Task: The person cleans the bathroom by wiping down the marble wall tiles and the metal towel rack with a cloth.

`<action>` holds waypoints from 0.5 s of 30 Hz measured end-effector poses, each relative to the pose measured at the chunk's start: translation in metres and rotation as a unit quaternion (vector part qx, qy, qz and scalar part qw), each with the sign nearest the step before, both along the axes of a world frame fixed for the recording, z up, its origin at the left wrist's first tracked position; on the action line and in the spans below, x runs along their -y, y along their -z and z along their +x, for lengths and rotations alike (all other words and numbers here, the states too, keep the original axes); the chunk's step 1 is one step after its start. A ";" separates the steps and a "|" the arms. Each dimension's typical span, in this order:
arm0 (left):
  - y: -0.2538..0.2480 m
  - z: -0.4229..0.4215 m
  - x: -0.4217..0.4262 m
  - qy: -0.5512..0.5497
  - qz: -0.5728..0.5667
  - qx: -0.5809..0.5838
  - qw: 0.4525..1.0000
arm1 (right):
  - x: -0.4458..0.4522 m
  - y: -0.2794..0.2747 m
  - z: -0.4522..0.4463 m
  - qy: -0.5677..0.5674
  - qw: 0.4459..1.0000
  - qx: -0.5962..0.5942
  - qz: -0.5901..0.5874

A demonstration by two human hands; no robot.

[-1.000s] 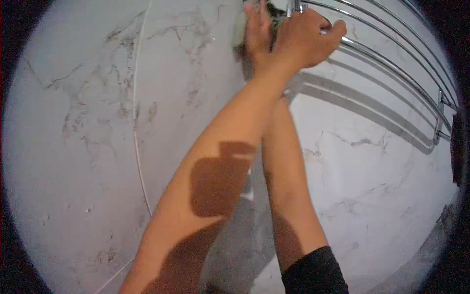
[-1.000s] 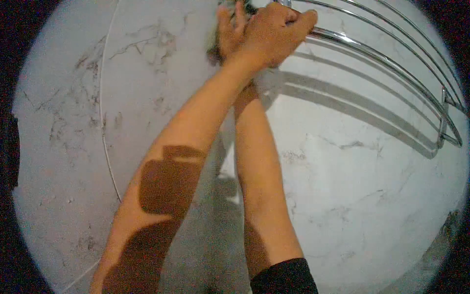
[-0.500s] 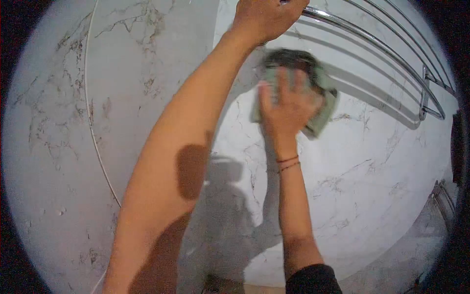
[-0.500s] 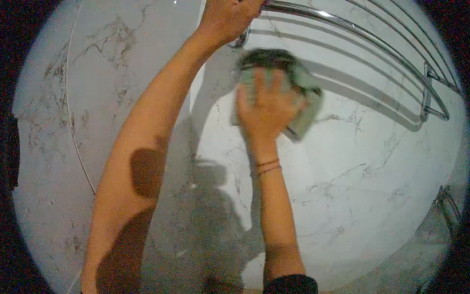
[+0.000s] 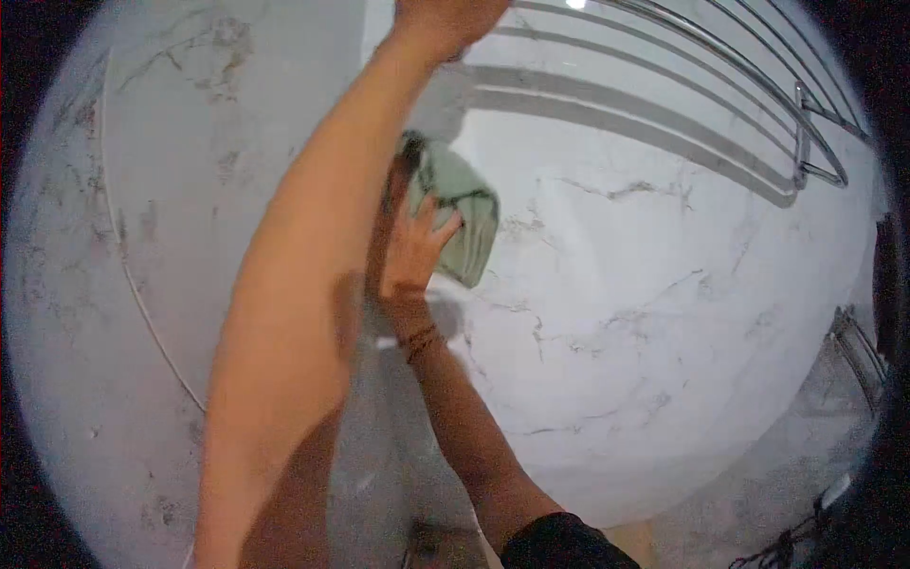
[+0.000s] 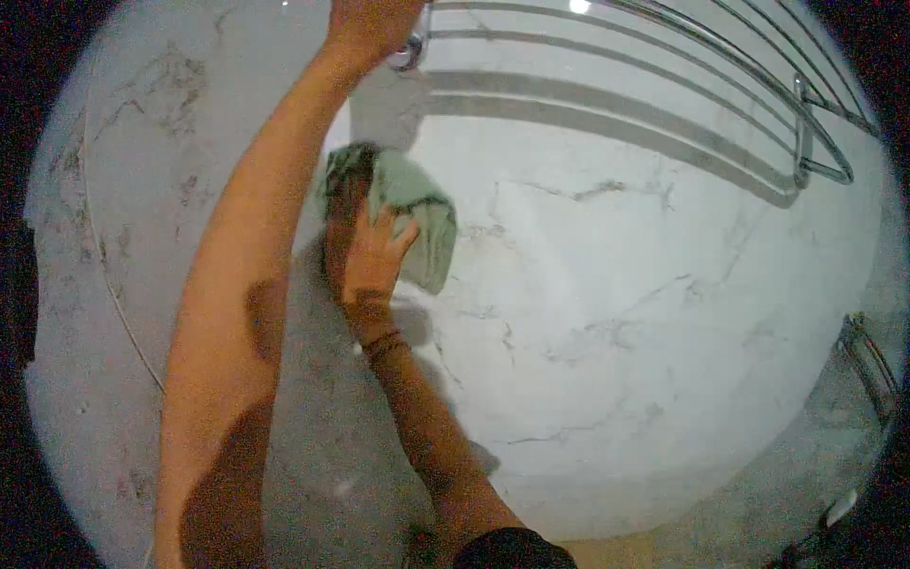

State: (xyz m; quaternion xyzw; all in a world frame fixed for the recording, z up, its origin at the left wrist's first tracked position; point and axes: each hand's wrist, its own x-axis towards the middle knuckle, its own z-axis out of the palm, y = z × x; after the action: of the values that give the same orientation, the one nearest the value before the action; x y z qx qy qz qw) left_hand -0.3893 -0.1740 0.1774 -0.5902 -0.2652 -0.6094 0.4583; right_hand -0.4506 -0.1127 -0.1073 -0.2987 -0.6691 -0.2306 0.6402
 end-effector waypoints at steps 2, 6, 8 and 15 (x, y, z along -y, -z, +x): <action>0.001 0.002 0.005 0.005 -0.057 0.021 0.998 | -0.004 0.030 0.020 -0.024 0.997 0.036 -0.057; 0.001 0.001 0.005 0.010 -0.043 -0.001 0.999 | -0.021 0.044 0.096 -0.084 0.985 0.149 0.028; 0.003 0.002 0.004 0.015 -0.045 0.018 0.999 | -0.046 0.044 0.143 -0.016 0.994 0.095 0.043; 0.004 0.007 -0.002 -0.021 0.015 0.048 0.998 | -0.150 0.068 0.319 0.138 0.982 -0.131 -0.006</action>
State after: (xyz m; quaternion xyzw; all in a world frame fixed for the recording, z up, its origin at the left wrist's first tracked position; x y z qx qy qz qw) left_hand -0.3822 -0.1718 0.1733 -0.5475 -0.2905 -0.6313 0.4663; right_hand -0.1319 0.0373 -0.1749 -0.4194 -0.5333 -0.2718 0.6825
